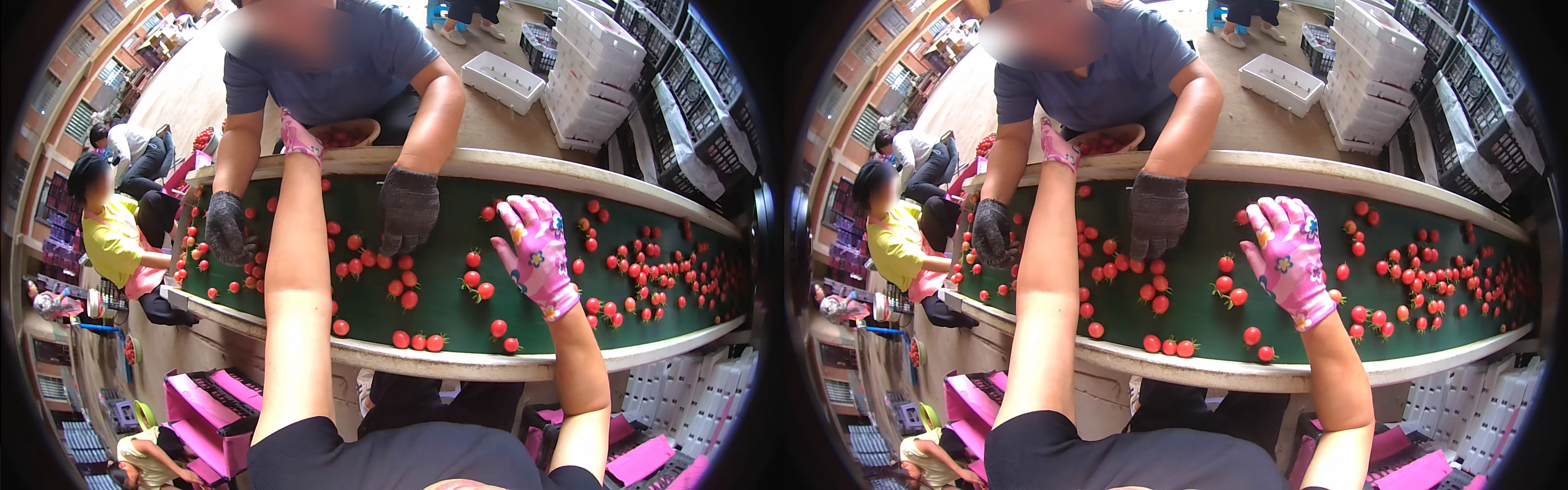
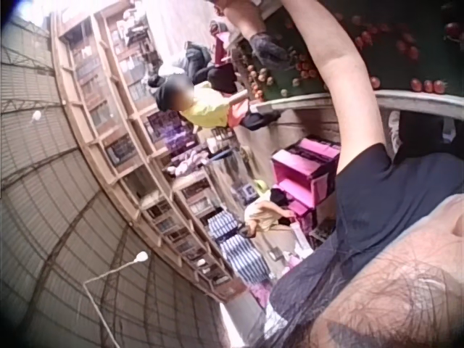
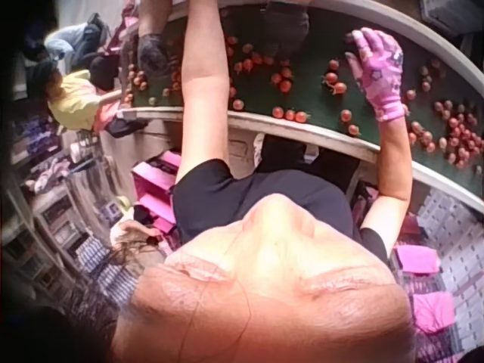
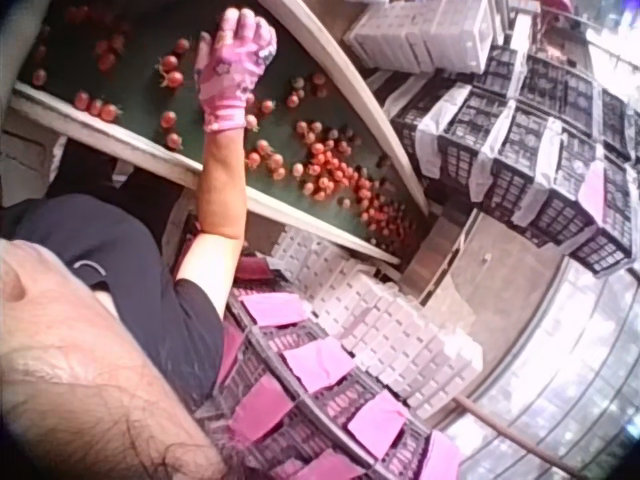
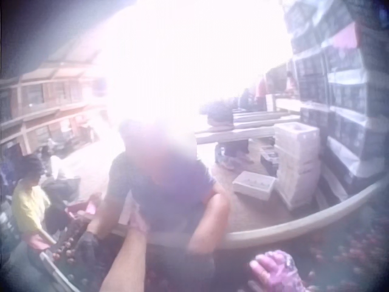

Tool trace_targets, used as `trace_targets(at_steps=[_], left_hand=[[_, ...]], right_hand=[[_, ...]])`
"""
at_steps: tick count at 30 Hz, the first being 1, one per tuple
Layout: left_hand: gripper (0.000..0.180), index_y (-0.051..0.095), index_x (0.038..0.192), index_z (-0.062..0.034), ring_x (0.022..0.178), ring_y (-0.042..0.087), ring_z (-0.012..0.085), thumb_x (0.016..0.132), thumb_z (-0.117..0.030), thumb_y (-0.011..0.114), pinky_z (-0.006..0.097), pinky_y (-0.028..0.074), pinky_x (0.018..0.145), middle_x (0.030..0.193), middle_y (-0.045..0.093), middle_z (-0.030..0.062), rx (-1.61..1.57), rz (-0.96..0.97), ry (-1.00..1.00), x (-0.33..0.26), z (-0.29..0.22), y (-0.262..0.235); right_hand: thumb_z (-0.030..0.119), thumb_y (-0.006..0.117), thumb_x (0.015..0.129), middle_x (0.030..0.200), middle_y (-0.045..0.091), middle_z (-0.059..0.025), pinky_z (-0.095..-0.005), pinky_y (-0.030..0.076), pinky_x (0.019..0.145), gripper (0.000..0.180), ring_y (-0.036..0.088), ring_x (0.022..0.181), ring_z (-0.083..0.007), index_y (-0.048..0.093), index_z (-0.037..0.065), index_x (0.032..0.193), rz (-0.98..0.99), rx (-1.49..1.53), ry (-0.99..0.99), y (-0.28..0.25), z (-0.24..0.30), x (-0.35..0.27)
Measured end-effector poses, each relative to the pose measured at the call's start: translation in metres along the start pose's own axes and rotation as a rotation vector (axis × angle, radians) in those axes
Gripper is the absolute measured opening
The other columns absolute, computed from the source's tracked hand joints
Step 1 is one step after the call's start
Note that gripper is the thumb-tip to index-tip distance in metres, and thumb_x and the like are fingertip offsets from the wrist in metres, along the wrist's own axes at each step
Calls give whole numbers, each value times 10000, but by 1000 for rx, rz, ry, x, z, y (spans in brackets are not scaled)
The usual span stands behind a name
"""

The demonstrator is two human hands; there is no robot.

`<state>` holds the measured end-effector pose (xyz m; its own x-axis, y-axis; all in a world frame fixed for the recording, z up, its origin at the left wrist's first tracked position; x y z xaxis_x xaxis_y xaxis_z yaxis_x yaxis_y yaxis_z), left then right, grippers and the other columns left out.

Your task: The person sorts cherry tomatoes on a green conveyor belt by hand, picking out individual tomatoes and placing them into a small bowl or holding them in their gloved hand while other workers perform the same task alongside them.

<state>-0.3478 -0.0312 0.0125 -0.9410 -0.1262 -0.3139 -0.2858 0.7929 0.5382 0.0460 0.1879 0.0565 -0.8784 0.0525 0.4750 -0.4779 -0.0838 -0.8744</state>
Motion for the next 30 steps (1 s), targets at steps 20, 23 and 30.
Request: trace_targets(at_steps=[20, 23, 30], left_hand=[[390, 454, 1364, -95, 1103, 496, 132, 999, -229, 489, 328, 398, 960, 1276, 486, 25, 95, 204, 498, -255, -6, -49], [376, 447, 1364, -70, 1094, 490, 148, 995, -141, 473, 314, 409, 943, 1208, 501, 51, 148, 195, 524, -283, -1, -63], [399, 420, 1383, -57, 1144, 489, 168, 996, -134, 472, 328, 417, 973, 1269, 491, 81, 284, 285, 532, -313, 11, -66]], right_hand=[[457, 653, 862, 1297, 577, -154, -490, 341, 1070, 548, 416, 1306, -404, 589, 79, 1254, 186, -1, 112, 11, -72, -45], [426, 654, 863, 1303, 567, -139, -514, 306, 1084, 523, 424, 1291, -404, 591, 60, 1232, 201, 264, -81, 8, -30, -56], [382, 601, 912, 1314, 525, -167, -456, 355, 1062, 481, 451, 1262, -367, 568, 35, 1243, 411, 544, -121, -32, 7, -129]])
Point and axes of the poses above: each hand's wrist, its own x-axis towards the middle knuckle, its own y-axis out of the palm, z = x × y, the point moved 6 cm from there along x, towards the middle knuckle
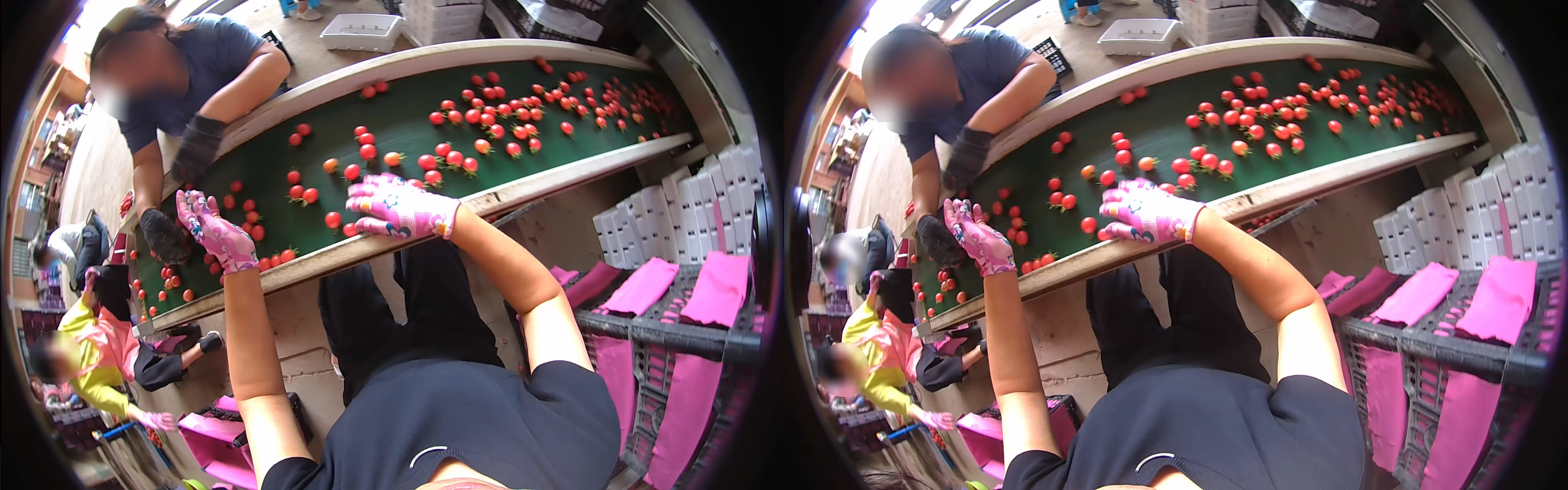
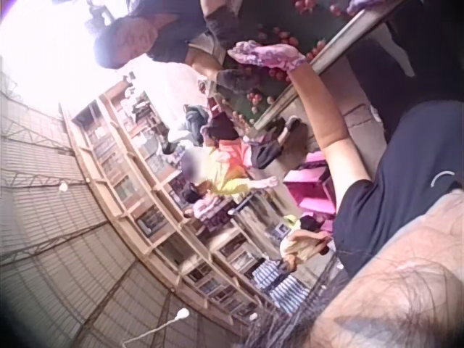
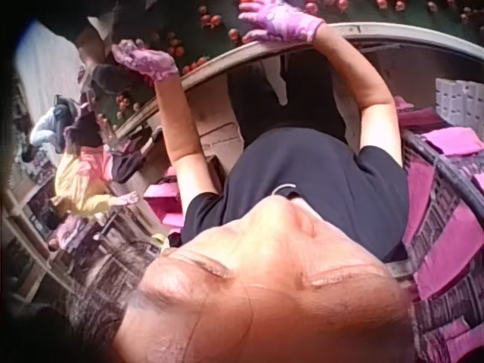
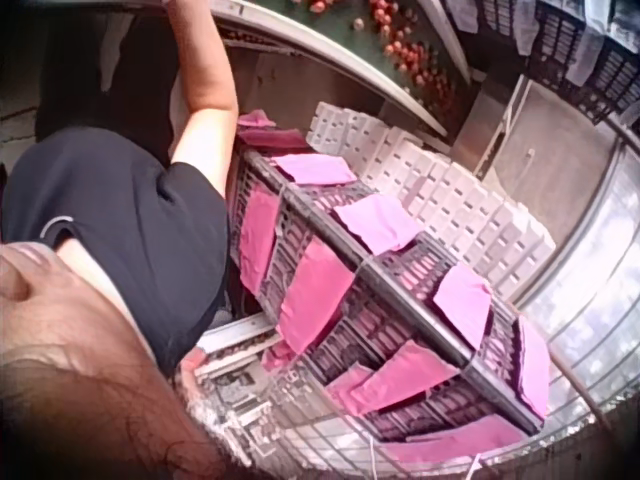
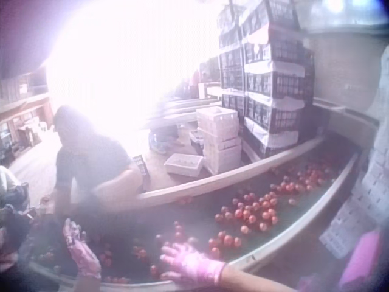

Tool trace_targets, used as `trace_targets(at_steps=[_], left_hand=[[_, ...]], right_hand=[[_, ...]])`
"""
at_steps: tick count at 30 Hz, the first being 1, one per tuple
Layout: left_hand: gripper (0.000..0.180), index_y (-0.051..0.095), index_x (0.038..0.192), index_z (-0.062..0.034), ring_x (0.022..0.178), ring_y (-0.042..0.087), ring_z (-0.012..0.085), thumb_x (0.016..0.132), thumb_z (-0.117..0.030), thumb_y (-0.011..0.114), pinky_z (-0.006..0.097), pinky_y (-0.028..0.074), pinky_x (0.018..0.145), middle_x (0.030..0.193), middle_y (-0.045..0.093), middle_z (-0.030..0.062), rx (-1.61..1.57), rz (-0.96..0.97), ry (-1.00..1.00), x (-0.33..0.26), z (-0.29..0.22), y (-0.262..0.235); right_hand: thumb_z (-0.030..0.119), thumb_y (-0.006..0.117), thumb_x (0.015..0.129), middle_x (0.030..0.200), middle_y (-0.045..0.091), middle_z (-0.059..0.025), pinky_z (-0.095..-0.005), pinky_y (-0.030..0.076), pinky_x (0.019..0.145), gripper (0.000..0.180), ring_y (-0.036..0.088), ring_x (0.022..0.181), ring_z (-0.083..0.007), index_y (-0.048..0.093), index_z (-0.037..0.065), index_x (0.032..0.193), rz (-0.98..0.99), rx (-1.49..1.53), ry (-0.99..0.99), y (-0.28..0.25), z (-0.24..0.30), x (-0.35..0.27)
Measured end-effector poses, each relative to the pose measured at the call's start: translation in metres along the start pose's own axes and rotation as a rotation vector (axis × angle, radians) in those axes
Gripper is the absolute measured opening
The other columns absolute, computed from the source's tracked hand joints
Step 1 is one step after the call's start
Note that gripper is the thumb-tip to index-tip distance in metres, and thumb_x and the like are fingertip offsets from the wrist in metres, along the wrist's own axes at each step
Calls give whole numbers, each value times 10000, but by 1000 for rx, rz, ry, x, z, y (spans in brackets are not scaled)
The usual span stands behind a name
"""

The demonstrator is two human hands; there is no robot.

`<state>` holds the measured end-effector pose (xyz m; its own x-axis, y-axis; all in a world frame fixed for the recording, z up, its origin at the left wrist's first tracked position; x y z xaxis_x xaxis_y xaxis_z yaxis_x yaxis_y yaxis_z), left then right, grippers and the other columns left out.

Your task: The person sorts cherry tomatoes on a green conveyor belt by hand, picking out individual tomatoes and placing them into a small bowl or holding them in their gloved hand while other workers perform the same task alongside them.

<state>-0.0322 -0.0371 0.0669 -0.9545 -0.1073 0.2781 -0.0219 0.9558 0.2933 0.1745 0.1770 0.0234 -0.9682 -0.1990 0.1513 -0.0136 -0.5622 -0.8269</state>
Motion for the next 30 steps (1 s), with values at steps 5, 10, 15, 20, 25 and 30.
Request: trace_targets(at_steps=[5, 10, 15, 20, 25, 30], left_hand=[[408, 421, 1387, -62, 1126, 511, 152, 991, -130, 493, 326, 419, 983, 1229, 524, 59, -57, 105, -20, -27, 10, 41], [399, 450, 1372, -66, 1145, 512, 161, 982, -109, 521, 304, 412, 995, 1283, 509, 71, -58, 201, -88, -70, 14, 88], [455, 441, 1378, -42, 1167, 504, 170, 948, -100, 575, 300, 400, 1009, 1323, 499, 106, -121, 268, -175, -81, 26, 132], [415, 478, 1349, -15, 1166, 515, 172, 944, -60, 554, 289, 412, 1002, 1304, 522, 112, -122, 375, -166, -94, 23, 200], [412, 503, 1312, 9, 1104, 537, 169, 912, -7, 599, 282, 420, 995, 1222, 563, 100, -235, 389, -326, -112, 58, 236], [380, 530, 1283, 4, 1051, 557, 151, 909, 15, 595, 269, 444, 958, 1195, 570, 81, -267, 505, -282, -122, 55, 256]], right_hand=[[336, 660, 877, 1285, 563, -164, -437, 387, 1042, 456, 485, 1241, -356, 590, 50, 1226, -147, 65, 29, -54, -1, -44], [522, 610, 857, 1385, 446, -162, -455, 314, 1066, 680, 453, 1228, -358, 479, 75, 1351, -328, -757, 757, -100, -99, -106], [482, 532, 900, 1351, 493, -171, -478, 266, 1097, 535, 376, 1322, -342, 597, 64, 1229, -22, -364, 443, -77, -74, -70], [209, 618, 929, 1247, 589, -135, -416, 397, 1049, 282, 504, 1232, -327, 621, 109, 1193, -261, 228, -29, -86, -46, -59], [181, 636, 872, 1078, 661, -123, -418, 469, 950, 261, 596, 1066, -309, 650, 77, 1112, -557, -349, 305, -151, -138, -89], [317, 573, 895, 1274, 510, -134, -436, 469, 949, 338, 550, 1135, -346, 612, 141, 1182, -217, -516, 997, -163, -213, -105]])
Point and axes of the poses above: each hand's wrist, its own x-axis towards the middle knuckle, its own y-axis out of the palm, z = x × y, the point moved 6 cm from there along x, towards the middle knuckle
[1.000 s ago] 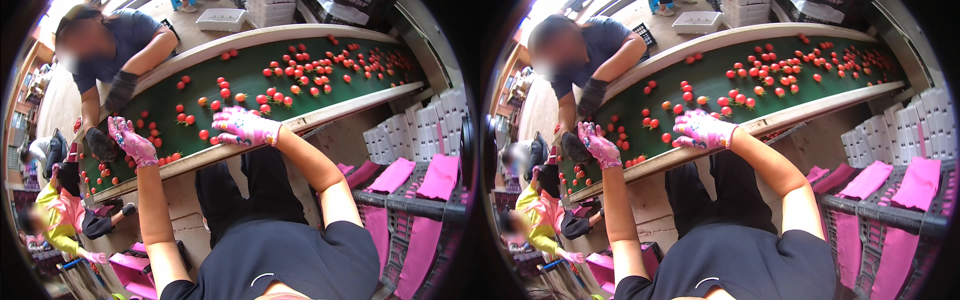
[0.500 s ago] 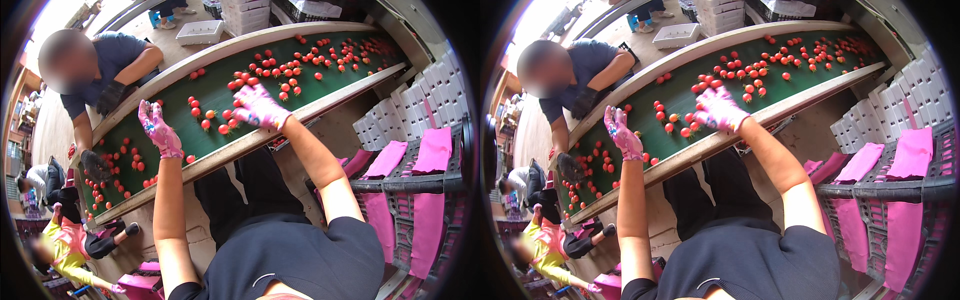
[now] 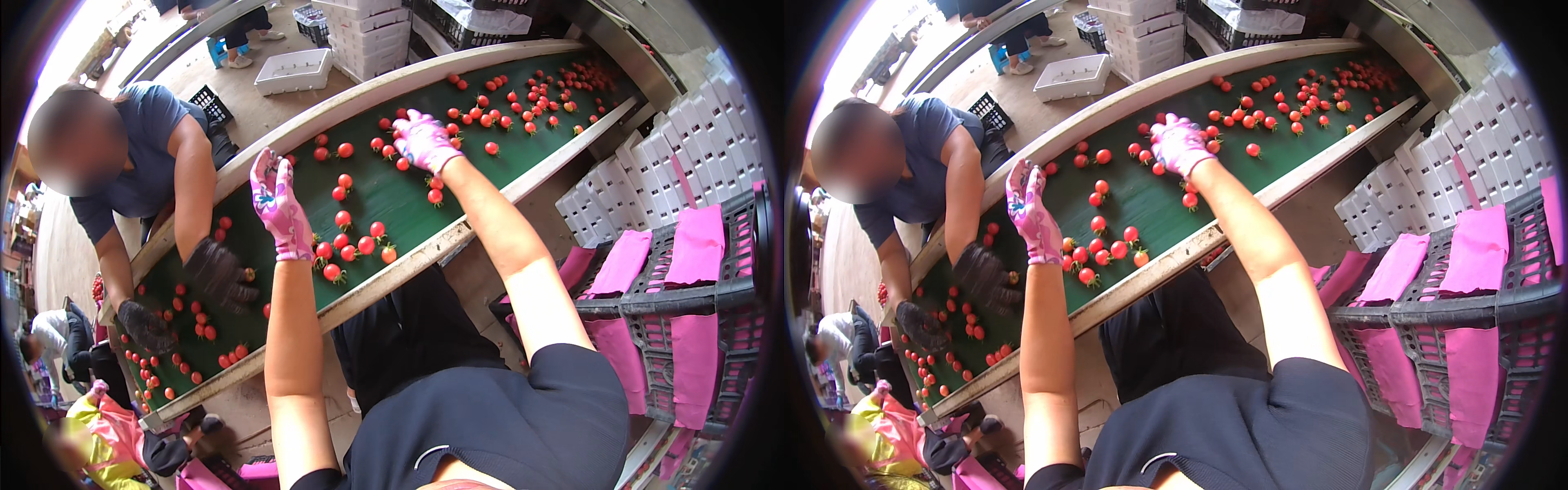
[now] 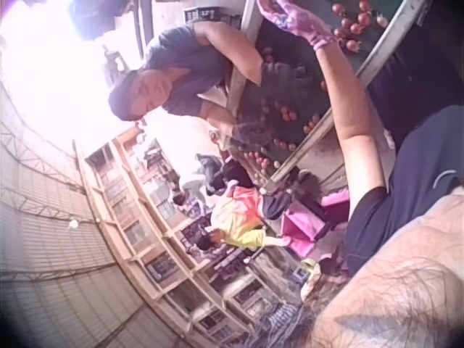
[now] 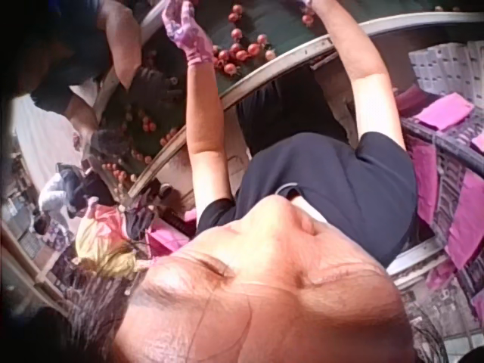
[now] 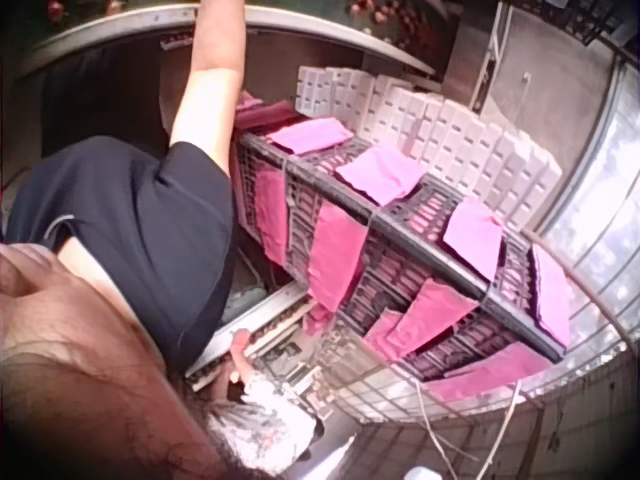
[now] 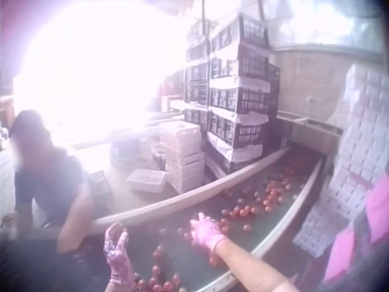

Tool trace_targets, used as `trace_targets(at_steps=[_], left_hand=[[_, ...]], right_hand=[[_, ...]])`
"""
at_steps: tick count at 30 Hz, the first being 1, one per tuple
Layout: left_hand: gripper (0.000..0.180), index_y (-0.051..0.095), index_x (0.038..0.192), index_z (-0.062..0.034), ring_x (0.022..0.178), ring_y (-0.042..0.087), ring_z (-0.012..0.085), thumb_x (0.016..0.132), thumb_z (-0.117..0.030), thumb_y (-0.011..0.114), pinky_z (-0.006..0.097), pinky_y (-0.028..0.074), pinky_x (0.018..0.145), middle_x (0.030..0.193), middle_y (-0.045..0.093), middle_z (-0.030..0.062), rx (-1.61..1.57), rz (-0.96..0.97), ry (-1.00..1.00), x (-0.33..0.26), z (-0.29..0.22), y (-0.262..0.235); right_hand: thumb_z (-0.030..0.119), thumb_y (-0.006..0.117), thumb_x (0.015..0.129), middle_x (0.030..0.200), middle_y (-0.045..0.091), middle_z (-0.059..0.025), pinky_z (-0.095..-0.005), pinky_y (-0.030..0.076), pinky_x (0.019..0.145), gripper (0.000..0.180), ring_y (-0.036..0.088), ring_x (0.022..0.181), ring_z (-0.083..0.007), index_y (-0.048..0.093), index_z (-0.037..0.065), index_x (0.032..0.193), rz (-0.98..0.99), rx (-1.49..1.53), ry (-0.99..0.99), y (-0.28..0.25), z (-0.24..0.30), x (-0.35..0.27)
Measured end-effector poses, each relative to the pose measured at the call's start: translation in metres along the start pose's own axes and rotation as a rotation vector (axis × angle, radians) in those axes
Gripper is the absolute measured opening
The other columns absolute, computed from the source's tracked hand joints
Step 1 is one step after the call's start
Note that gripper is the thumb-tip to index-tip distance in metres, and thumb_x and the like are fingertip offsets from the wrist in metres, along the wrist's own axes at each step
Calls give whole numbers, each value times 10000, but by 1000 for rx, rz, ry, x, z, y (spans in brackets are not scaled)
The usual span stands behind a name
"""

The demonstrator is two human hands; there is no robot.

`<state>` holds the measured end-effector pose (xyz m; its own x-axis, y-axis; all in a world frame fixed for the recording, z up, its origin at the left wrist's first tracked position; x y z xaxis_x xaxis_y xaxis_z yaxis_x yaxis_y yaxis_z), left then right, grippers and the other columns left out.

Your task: The person sorts cherry tomatoes on a green conveyor belt by hand, picking out individual tomatoes and placing them into a small bowl or holding them in their gloved hand while other workers perform the same task alongside them.

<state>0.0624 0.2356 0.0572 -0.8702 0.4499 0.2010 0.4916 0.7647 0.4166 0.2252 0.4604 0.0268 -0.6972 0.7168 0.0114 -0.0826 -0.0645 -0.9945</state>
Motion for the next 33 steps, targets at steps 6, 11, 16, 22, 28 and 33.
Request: trace_targets(at_steps=[6, 11, 16, 22, 28, 33], left_hand=[[295, 566, 1228, -2, 957, 636, 172, 941, -72, 566, 287, 517, 845, 1099, 649, 94, -193, 83, -426, -19, 33, 24], [303, 565, 1207, 19, 925, 645, 177, 927, -92, 599, 271, 527, 831, 1106, 650, 108, -223, 161, -501, -34, 38, 54], [247, 596, 1126, -17, 853, 645, 157, 952, -190, 572, 297, 536, 700, 1022, 663, 84, -373, 228, -751, -41, 77, 68], [213, 584, 1081, -9, 716, 556, 120, 963, -181, 541, 236, 462, 587, 909, 607, 70, -647, 293, -893, -52, 76, 83], [311, 603, 1060, -5, 652, 538, 123, 983, -296, 526, 245, 437, 555, 735, 552, 11, -541, 225, -855, -50, 78, 95], [252, 614, 1029, -9, 635, 537, 128, 966, -243, 543, 238, 426, 543, 712, 536, 13, -517, 227, -853, -51, 80, 116]], right_hand=[[157, 597, 861, 1054, 600, -91, -426, 488, 826, 244, 588, 959, -315, 630, 144, 1102, -192, 40, -535, 12, 52, -27], [111, 723, 758, 975, 635, -66, -407, 473, 829, 400, 586, 951, -284, 627, 121, 1146, -343, 396, -804, -20, 43, -42], [97, 764, 715, 998, 657, -86, -414, 472, 878, 486, 614, 971, -307, 639, 109, 1185, -609, 668, -826, -56, 47, -54], [244, 751, 792, 1264, 581, -168, -435, 428, 1010, 585, 542, 1180, -352, 542, 33, 1296, -485, 789, -868, -84, 20, -45], [376, 697, 828, 1382, 478, -183, -452, 340, 1088, 634, 438, 1271, -373, 501, 48, 1333, -540, -223, 15, -18, -200, 2], [352, 571, 934, 1317, 550, -213, -455, 347, 1090, 469, 462, 1268, -386, 589, 8, 1252, -216, -113, -101, 10, -240, -8]])
Point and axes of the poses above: each hand's wrist, its own x-axis towards the middle knuckle, its own y-axis out of the palm, z = x × y, the point moved 6 cm from there along x, towards the middle knuckle
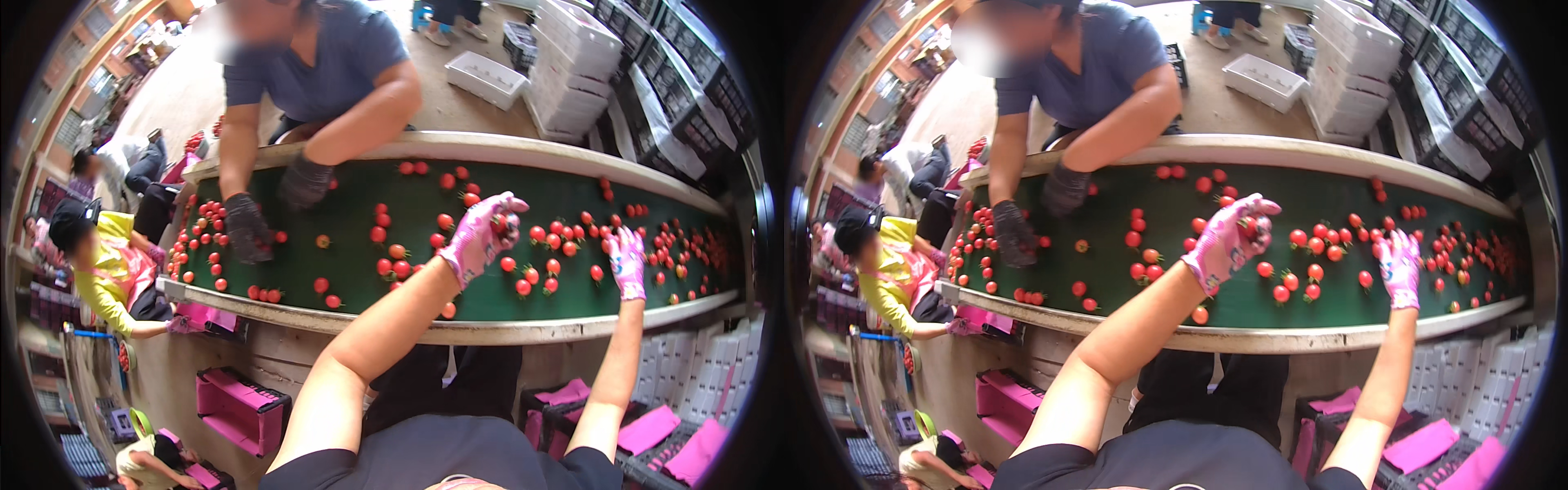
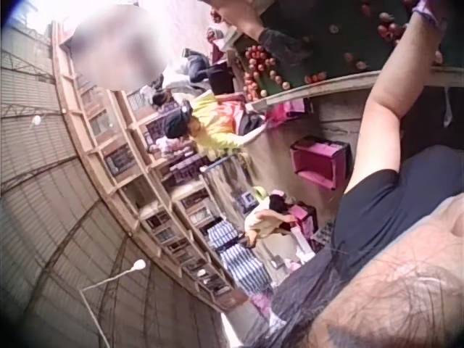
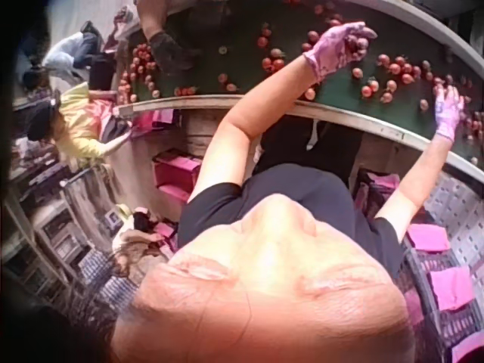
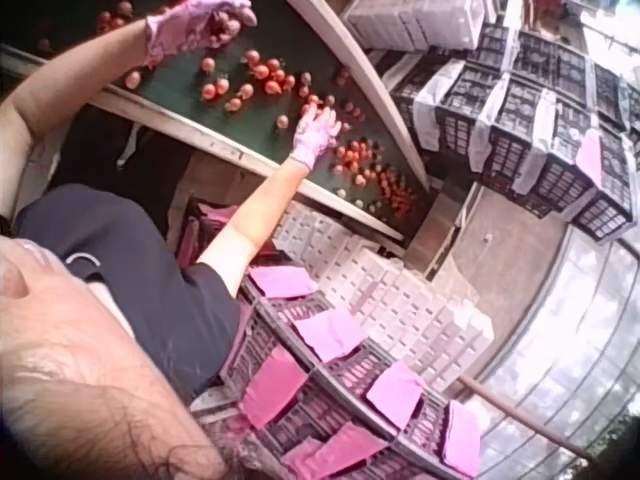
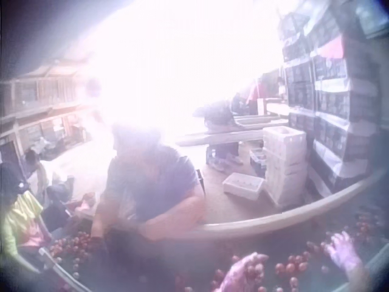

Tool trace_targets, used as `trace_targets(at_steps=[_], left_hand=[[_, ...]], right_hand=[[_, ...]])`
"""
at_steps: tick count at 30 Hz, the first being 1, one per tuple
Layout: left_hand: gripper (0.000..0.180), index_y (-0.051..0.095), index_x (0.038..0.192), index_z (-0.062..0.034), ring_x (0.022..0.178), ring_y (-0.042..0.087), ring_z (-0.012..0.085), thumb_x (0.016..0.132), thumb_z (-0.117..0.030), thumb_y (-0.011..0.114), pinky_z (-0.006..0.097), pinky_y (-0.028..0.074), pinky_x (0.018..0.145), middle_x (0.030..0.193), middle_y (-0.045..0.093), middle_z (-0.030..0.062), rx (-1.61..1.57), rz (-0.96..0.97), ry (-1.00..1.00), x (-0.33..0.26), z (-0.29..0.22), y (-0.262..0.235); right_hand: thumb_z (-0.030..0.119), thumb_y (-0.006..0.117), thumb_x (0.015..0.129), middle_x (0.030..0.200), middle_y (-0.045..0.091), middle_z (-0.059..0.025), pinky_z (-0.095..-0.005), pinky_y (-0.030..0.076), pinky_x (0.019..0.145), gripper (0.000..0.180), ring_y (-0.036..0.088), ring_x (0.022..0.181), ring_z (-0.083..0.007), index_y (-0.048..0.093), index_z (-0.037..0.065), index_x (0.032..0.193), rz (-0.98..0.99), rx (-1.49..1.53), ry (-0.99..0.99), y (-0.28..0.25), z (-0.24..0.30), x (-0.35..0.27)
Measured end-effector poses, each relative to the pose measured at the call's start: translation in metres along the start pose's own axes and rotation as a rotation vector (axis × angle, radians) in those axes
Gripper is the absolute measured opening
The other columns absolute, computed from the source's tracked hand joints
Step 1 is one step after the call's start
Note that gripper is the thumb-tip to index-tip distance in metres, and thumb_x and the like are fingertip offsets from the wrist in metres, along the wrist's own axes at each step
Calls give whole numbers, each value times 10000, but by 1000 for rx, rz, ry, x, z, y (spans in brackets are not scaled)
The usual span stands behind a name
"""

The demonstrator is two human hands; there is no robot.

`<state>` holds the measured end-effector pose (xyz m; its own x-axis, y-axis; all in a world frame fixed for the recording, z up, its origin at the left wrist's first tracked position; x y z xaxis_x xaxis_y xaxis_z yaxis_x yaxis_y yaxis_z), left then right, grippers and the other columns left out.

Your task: The person sorts cherry tomatoes on a green conveyor belt by hand, picking out individual tomatoes and placing them into a small bowl or holding them in their gloved hand while other workers perform the same task alongside them.

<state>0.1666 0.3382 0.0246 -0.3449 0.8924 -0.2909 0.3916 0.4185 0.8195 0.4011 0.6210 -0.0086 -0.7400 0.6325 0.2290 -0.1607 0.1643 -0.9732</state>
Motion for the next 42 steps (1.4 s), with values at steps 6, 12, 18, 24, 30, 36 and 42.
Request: trace_targets(at_steps=[6, 12, 18, 24, 30, 36, 42], left_hand=[[236, 602, 1019, 32, 648, 553, 161, 948, -191, 564, 265, 471, 579, 722, 545, 62, 9, 47, 108, 10, -11, -6], [312, 608, 1078, 34, 659, 549, 188, 974, -252, 535, 266, 450, 546, 733, 567, 63, 42, -11, 17, 24, 5, 3], [303, 613, 1076, 39, 702, 547, 181, 964, -235, 547, 268, 455, 585, 786, 574, 63, 44, -21, 67, 27, 8, 8], [293, 607, 1076, 59, 730, 550, 171, 967, -205, 543, 283, 472, 617, 812, 584, 74, 82, 32, 89, 27, 23, 34], [306, 621, 1049, 45, 687, 590, 160, 965, -238, 542, 254, 460, 570, 841, 630, 91, 243, -30, -15, 39, 39, 34], [481, 552, 1210, 7, 797, 667, 254, 988, -413, 475, 293, 507, 623, 1028, 667, 166, 93, 32, -135, 41, 55, 48], [421, 582, 1145, -11, 698, 603, 200, 978, -389, 503, 226, 439, 487, 1022, 649, 178, -19, -90, 69, 42, 27, 45]], right_hand=[[255, 739, 803, 1228, 590, -153, -421, 437, 979, 525, 540, 1138, -357, 564, 68, 1261, -34, 282, -243, -42, 81, -1], [201, 778, 747, 1270, 535, -140, -388, 430, 1002, 705, 526, 1174, -324, 468, 55, 1363, 167, 557, -87, -48, 58, -4], [357, 780, 747, 1216, 549, -134, -422, 466, 938, 606, 565, 1129, -336, 549, 59, 1221, 279, 349, 111, -49, 43, -15], [332, 731, 761, 1094, 582, -142, -428, 484, 881, 482, 601, 1036, -333, 571, 64, 1129, 156, 301, -99, -46, 51, -9], [364, 757, 734, 1124, 618, -136, -385, 475, 917, 529, 607, 1067, -306, 576, 54, 1123, 320, 609, 6, -54, 49, -3], [354, 754, 770, 1066, 653, -151, -380, 485, 908, 500, 620, 1039, -312, 609, 34, 1127, -16, 710, -368, -120, 126, 13], [481, 650, 849, 1095, 619, -162, -426, 429, 919, 555, 573, 1030, -322, 608, 18, 1152, -173, 542, -320, -106, 136, 55]])
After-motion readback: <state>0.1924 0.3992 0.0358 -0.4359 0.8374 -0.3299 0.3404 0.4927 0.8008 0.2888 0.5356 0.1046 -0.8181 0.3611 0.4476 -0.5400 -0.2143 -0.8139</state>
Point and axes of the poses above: each hand's wrist, its own x-axis towards the middle knuckle, its own y-axis out of the palm, z = x × y, the point moved 6 cm from there along x, towards the middle knuckle
